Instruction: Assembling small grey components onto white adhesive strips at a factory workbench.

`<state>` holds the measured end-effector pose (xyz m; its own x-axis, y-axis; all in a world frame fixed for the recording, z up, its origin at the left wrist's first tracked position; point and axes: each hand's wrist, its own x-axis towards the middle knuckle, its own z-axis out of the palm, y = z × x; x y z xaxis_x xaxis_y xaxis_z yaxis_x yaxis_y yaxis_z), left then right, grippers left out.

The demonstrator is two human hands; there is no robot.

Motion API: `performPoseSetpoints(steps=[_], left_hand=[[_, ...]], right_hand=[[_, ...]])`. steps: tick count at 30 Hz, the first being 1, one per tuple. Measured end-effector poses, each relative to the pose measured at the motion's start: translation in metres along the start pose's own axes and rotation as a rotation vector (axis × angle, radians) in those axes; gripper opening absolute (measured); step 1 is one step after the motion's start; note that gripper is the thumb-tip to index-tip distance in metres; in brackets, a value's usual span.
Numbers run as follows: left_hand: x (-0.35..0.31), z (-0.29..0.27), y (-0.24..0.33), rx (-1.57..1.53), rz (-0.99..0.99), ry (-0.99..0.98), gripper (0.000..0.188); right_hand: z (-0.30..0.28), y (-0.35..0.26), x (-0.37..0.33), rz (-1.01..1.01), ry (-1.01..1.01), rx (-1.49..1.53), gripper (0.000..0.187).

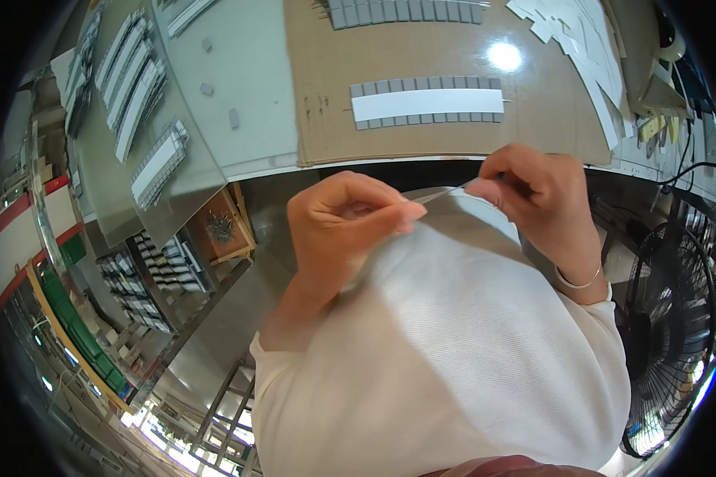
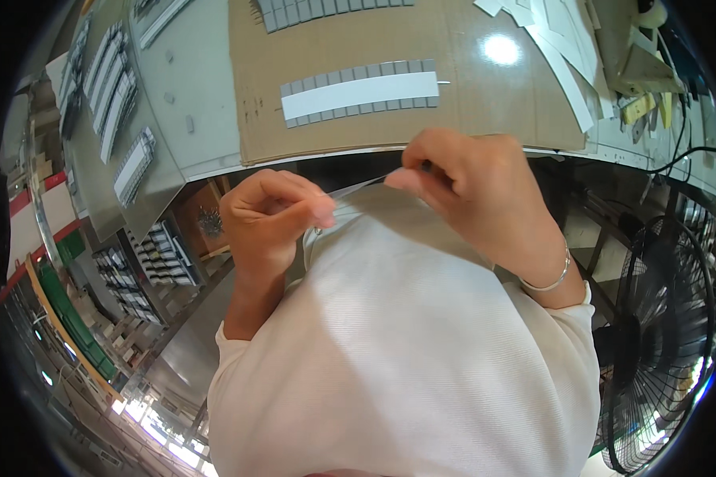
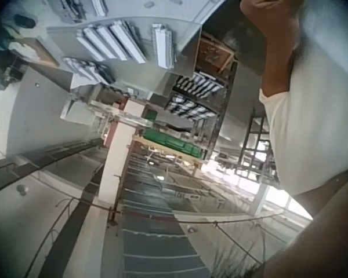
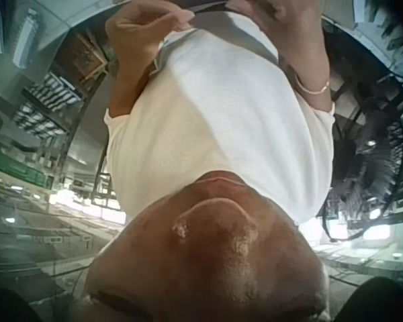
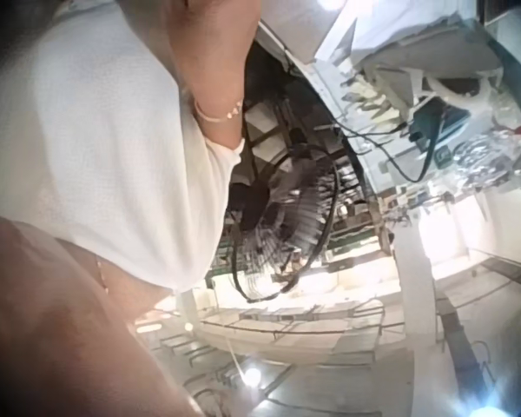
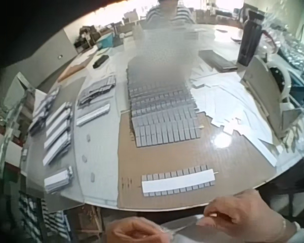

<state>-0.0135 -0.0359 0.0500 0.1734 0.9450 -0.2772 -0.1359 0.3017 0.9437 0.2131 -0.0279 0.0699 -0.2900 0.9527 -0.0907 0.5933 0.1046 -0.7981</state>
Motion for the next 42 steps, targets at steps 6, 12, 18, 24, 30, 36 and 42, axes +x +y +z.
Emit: performPoseSetpoints(steps=[6, 12, 18, 24, 30, 36, 42], left_hand=[[0.002, -0.004, 0.005, 0.047, 0.064, 0.031, 0.012], [0.002, -0.006, -0.003, -0.096, 0.057, -0.018, 0.009], [0.001, -0.008, -0.004, -0.188, 0.016, -0.039, 0.006], [0.027, -0.013, 0.0, 0.529, 0.395, 0.267, 0.007], [0.048, -0.011, -0.001, 0.883, 0.498, 0.354, 0.008], [0.048, -0.008, -0.002, 0.942, 0.478, 0.391, 0.01], [0.051, -0.006, -0.004, 0.989, 0.495, 0.401, 0.011]], right_hand=[[-0.018, 0.013, -0.012, 0.107, 0.079, 0.363, 0.012], [-0.01, 0.022, -0.013, 0.138, 0.236, 0.536, 0.013], [0.001, 0.035, -0.002, -0.092, 0.51, 0.15, 0.008], [0.001, 0.031, 0.018, -0.155, 0.364, 0.14, 0.012], [0.006, 0.03, 0.031, -0.089, 0.278, -0.083, 0.016], [0.006, 0.024, 0.035, -0.073, 0.245, -0.146, 0.014], [0.006, 0.021, 0.035, -0.071, 0.264, -0.261, 0.014]])
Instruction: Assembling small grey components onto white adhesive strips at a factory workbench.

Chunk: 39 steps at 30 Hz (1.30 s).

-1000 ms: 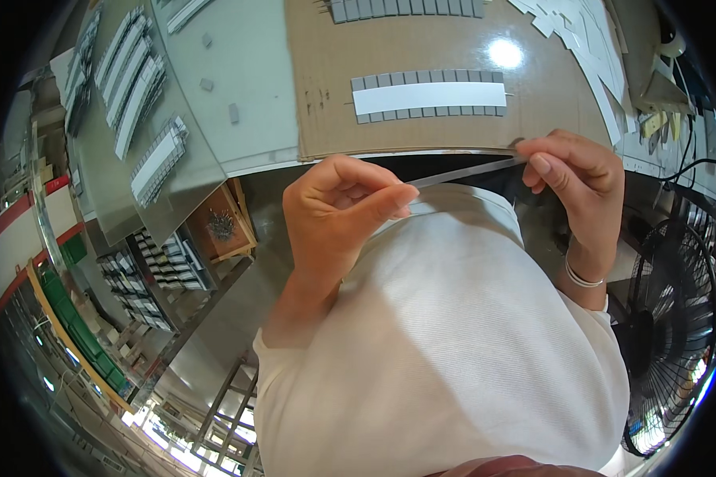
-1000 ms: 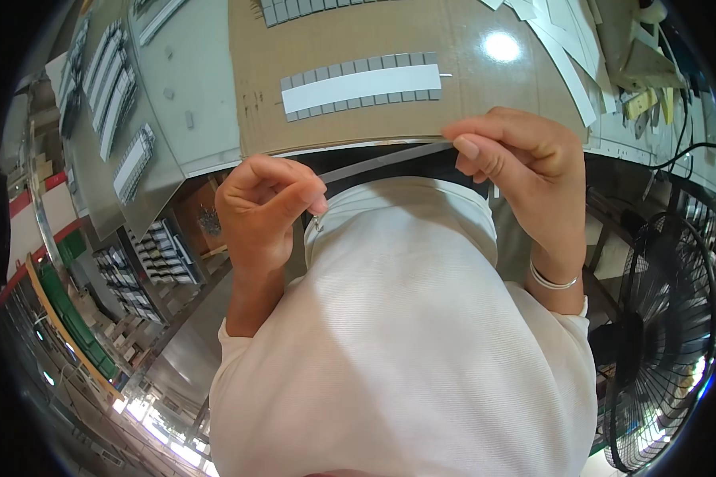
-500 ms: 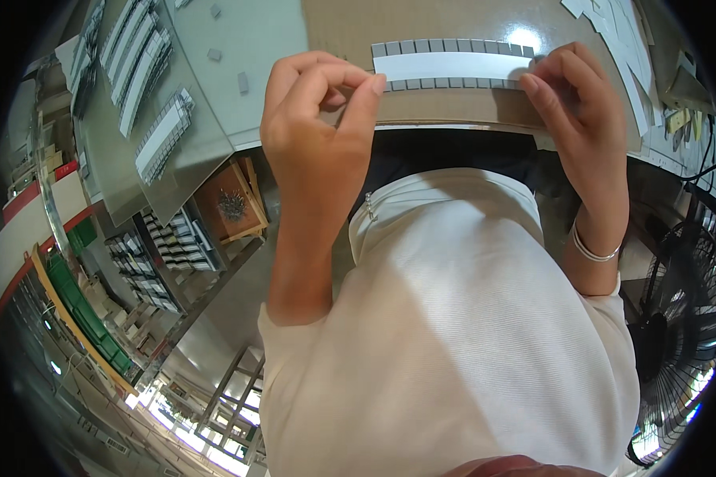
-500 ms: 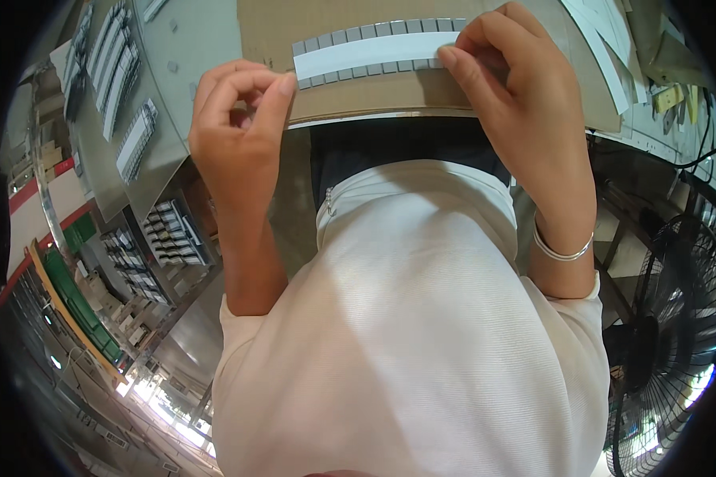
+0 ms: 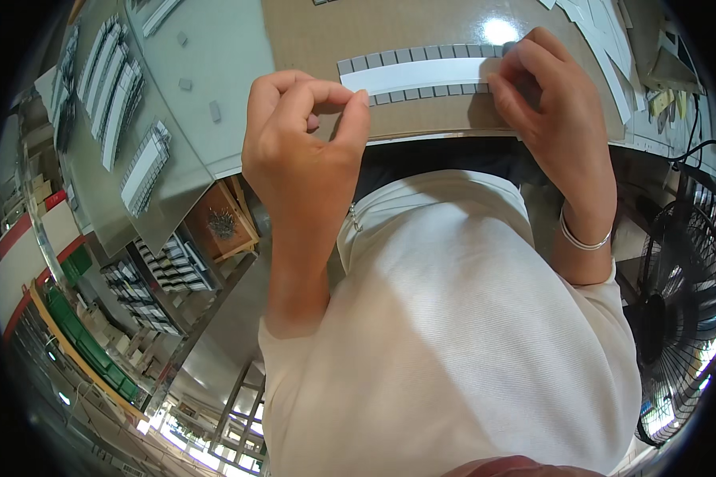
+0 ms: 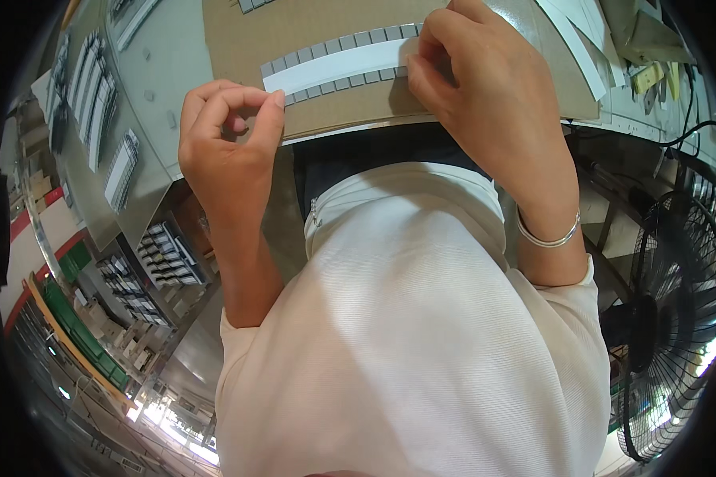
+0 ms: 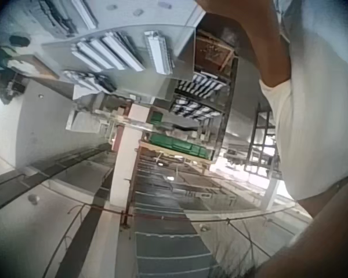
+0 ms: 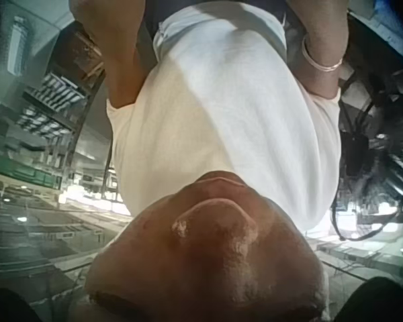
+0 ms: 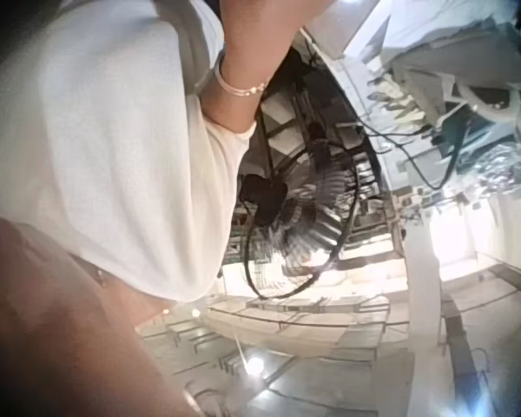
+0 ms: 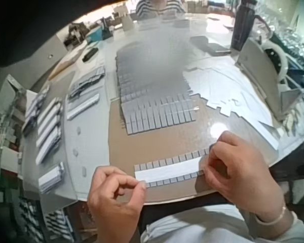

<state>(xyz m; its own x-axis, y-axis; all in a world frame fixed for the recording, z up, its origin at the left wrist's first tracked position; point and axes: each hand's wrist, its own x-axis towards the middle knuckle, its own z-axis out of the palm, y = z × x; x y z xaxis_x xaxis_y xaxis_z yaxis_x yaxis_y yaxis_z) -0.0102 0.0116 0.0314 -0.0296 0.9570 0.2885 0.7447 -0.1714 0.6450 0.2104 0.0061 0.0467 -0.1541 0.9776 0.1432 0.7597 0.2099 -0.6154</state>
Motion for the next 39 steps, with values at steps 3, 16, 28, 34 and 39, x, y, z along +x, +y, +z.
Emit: performPoseSetpoints(steps=[3, 16, 28, 34, 39], left_hand=[[-0.001, 0.001, 0.001, 0.065, 0.021, -0.01, 0.013], [-0.008, 0.004, 0.0, 0.125, 0.35, -0.01, 0.025], [-0.031, 0.014, 0.015, 0.378, 0.385, -0.209, 0.042], [-0.04, -0.01, -0.016, 0.475, 0.373, -0.046, 0.033], [-0.036, -0.006, -0.02, 0.43, 0.374, -0.044, 0.03]], right_hand=[[0.003, -0.002, -0.001, -0.039, 0.047, -0.085, 0.015], [-0.025, 0.039, -0.034, -0.265, 0.272, -0.39, 0.026], [-0.02, 0.022, -0.041, -0.207, -0.124, -0.65, 0.068], [-0.023, 0.029, -0.042, -0.241, -0.124, -0.632, 0.065], [-0.024, 0.033, -0.037, -0.273, -0.13, -0.497, 0.069]])
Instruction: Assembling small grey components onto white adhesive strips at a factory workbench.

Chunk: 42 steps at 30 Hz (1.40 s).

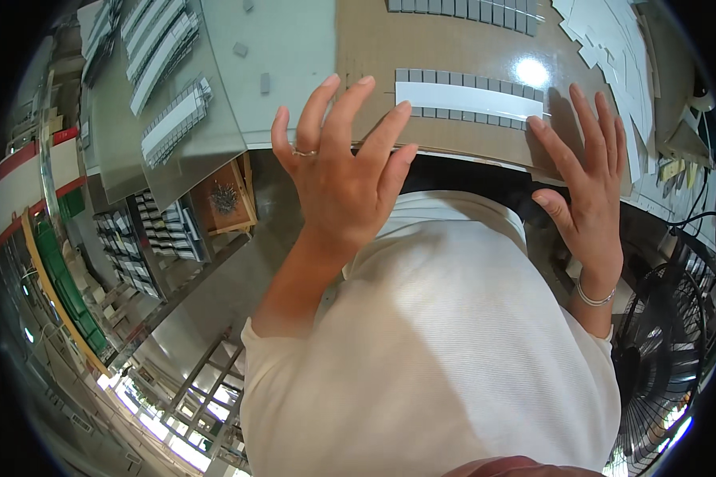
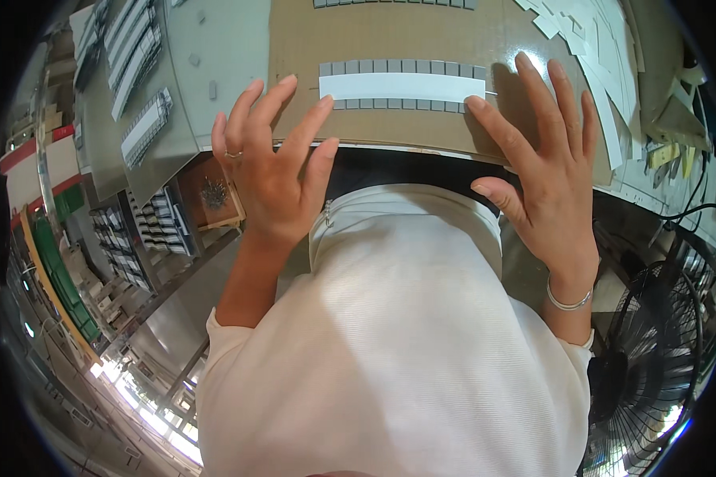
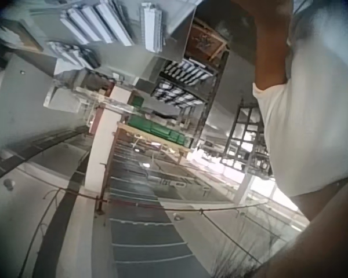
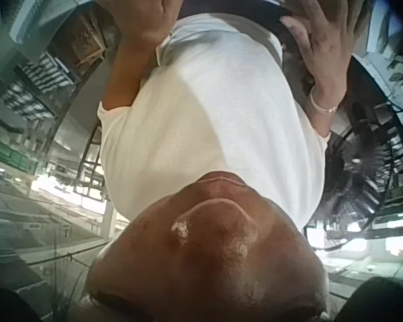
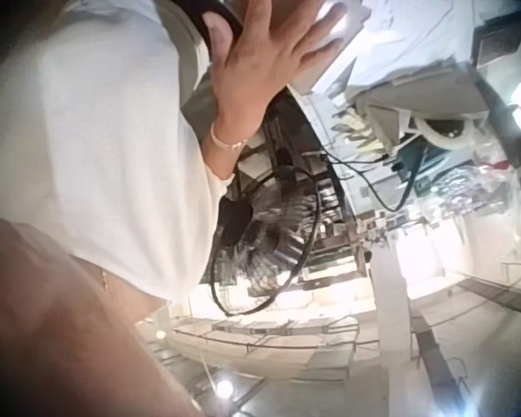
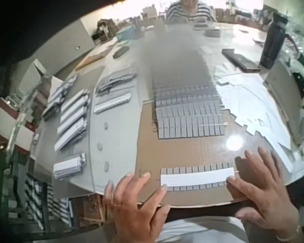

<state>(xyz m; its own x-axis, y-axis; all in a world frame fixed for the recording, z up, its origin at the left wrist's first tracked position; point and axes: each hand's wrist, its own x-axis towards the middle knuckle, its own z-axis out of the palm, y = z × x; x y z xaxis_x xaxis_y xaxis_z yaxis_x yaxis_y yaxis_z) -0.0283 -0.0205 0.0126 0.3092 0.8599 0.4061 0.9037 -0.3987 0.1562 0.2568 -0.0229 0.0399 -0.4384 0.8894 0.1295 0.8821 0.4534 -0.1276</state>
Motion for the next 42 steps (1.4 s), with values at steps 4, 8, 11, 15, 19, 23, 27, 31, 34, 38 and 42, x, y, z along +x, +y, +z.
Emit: performPoseSetpoints(steps=[4, 8, 11, 15, 19, 23, 27, 31, 34, 38, 42], left_hand=[[-0.001, -0.008, -0.001, -0.264, -0.129, 0.121, 0.024], [-0.026, -0.027, 0.012, -0.906, -0.655, -0.175, 0.014], [-0.034, -0.011, 0.02, -1.532, -1.128, -0.234, 0.022], [-0.029, -0.015, 0.021, -1.718, -1.26, -0.115, 0.021], [-0.024, -0.062, -0.032, -1.348, -1.097, 0.11, 0.01], [-0.017, -0.11, -0.136, -1.24, -1.062, 0.324, 0.016], [-0.013, -0.114, -0.195, -1.065, -1.21, 0.232, 0.023], [-0.027, -0.118, -0.215, -0.561, -1.194, 0.166, 0.032], [-0.035, -0.131, -0.207, 0.019, -0.875, 0.305, 0.028], [-0.014, -0.111, -0.167, -0.341, -0.827, 0.302, 0.023], [0.008, -0.074, -0.118, -0.409, -0.789, 0.18, 0.019]], right_hand=[[-0.001, 0.005, 0.008, 0.005, 0.034, 0.182, 0.064], [-0.005, 0.001, 0.016, -0.061, 0.032, 0.295, 0.059], [-0.005, -0.011, 0.021, -0.109, -0.021, 0.394, 0.059], [-0.012, -0.03, 0.028, -0.136, -0.054, 0.462, 0.065], [-0.012, -0.03, 0.038, -0.11, 0.029, 0.52, 0.067], [-0.009, -0.021, 0.047, -0.081, 0.053, 0.395, 0.064], [-0.009, -0.025, 0.06, -0.085, 0.095, 0.391, 0.055], [-0.008, -0.027, 0.079, -0.045, 0.072, 0.269, 0.046], [-0.002, -0.018, 0.091, -0.052, 0.083, 0.085, 0.052], [0.001, -0.015, 0.098, -0.016, 0.07, -0.062, 0.056], [-0.001, -0.012, 0.085, -0.029, 0.025, -0.105, 0.061]])
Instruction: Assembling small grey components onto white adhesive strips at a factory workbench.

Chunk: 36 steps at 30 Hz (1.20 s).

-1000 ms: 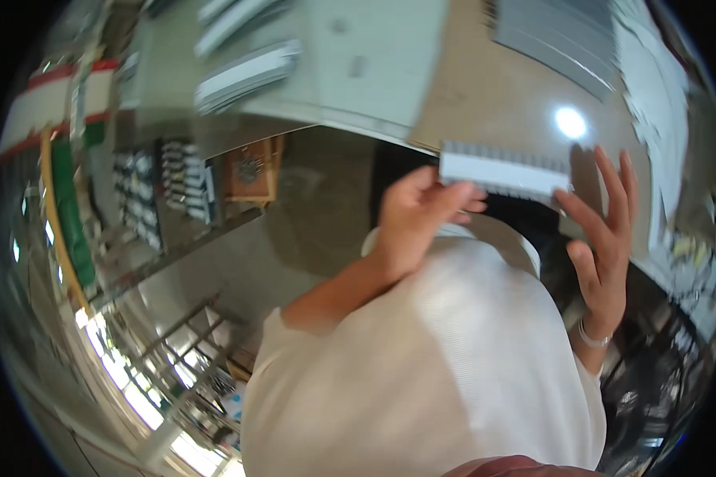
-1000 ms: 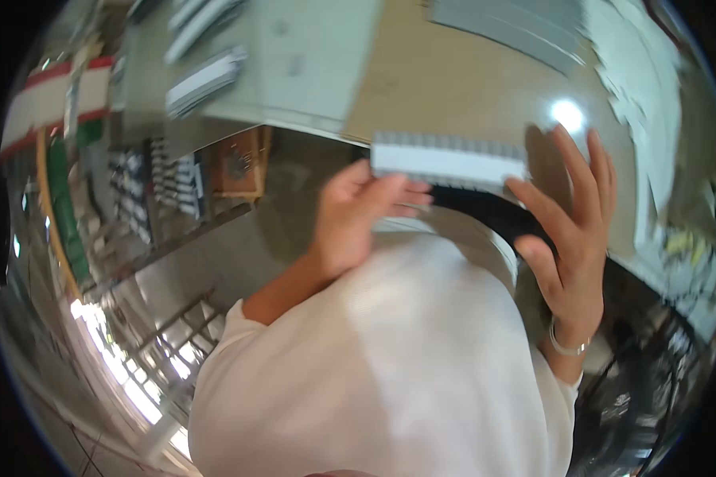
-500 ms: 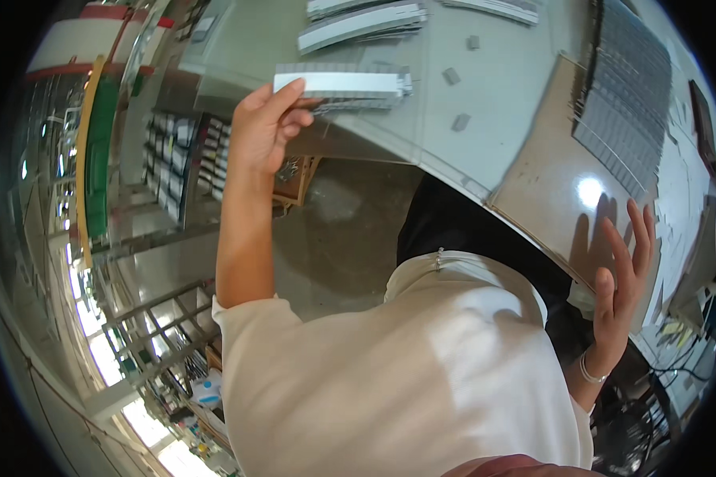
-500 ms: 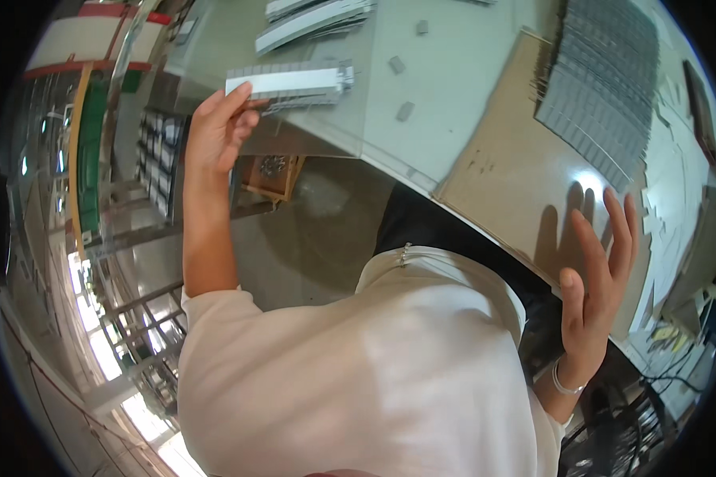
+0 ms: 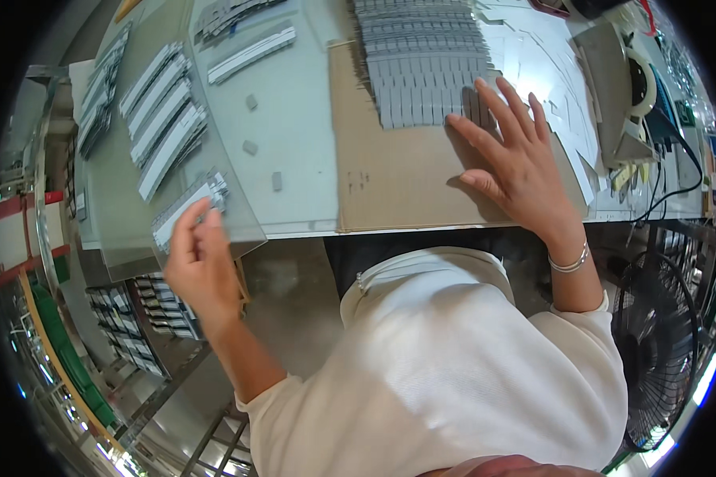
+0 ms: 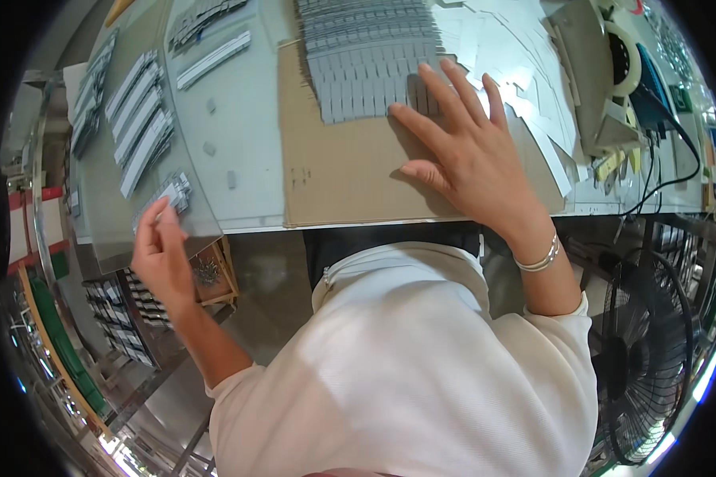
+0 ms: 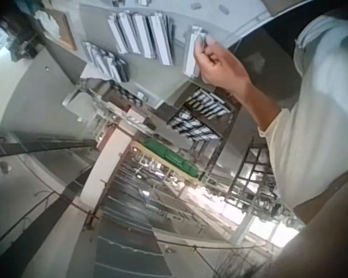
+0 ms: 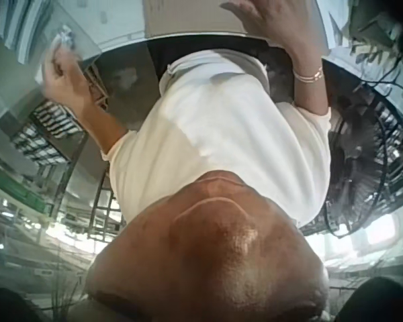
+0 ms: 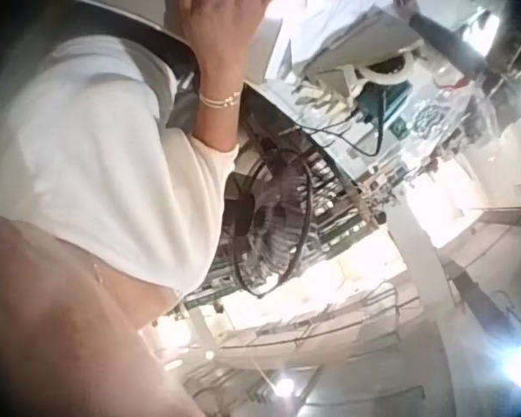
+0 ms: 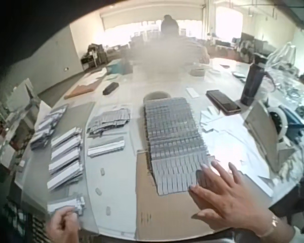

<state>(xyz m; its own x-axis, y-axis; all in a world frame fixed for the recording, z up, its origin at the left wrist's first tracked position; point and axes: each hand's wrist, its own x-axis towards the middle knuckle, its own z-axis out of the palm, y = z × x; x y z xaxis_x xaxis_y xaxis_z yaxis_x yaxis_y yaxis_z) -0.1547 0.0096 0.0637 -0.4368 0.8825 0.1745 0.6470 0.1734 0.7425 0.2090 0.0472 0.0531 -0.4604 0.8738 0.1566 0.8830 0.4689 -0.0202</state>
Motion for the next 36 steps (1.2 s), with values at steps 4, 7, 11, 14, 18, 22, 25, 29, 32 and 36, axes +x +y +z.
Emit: performPoseSetpoints(steps=[4, 7, 11, 14, 18, 22, 25, 29, 32, 36], left_hand=[[-0.029, 0.057, 0.038, 0.025, 0.633, -0.183, 0.025], [-0.046, 0.094, 0.07, 0.059, 0.947, -0.388, 0.04], [-0.063, 0.112, 0.078, 0.127, 1.04, -0.516, 0.052], [-0.058, 0.098, 0.065, 0.167, 1.036, -0.562, 0.054], [-0.049, 0.085, 0.05, 0.173, 1.0, -0.506, 0.041], [-0.053, 0.096, 0.055, 0.104, 0.972, -0.413, 0.034], [-0.056, 0.108, 0.071, 0.088, 0.972, -0.397, 0.039], [-0.05, 0.119, 0.075, 0.058, 1.048, -0.399, 0.046], [-0.048, 0.121, 0.076, 0.037, 1.041, -0.439, 0.047], [-0.047, 0.122, 0.074, 0.026, 1.022, -0.467, 0.047]], right_hand=[[-0.008, -0.005, -0.029, -0.011, -0.034, 0.099, 0.059], [-0.006, -0.012, -0.04, -0.036, 0.002, 0.201, 0.057], [-0.013, -0.006, -0.05, 0.01, 0.159, 0.399, 0.042], [-0.01, 0.003, -0.059, 0.125, 0.327, 0.408, 0.024], [0.001, 0.003, -0.063, 0.235, 0.428, 0.439, 0.019], [0.008, -0.013, -0.052, 0.178, 0.432, 0.509, 0.02], [0.011, -0.022, -0.041, 0.137, 0.41, 0.549, 0.022], [0.013, -0.029, -0.034, 0.144, 0.389, 0.608, 0.022], [0.015, -0.032, -0.032, 0.152, 0.365, 0.61, 0.022], [0.016, -0.035, -0.029, 0.15, 0.352, 0.599, 0.022]])
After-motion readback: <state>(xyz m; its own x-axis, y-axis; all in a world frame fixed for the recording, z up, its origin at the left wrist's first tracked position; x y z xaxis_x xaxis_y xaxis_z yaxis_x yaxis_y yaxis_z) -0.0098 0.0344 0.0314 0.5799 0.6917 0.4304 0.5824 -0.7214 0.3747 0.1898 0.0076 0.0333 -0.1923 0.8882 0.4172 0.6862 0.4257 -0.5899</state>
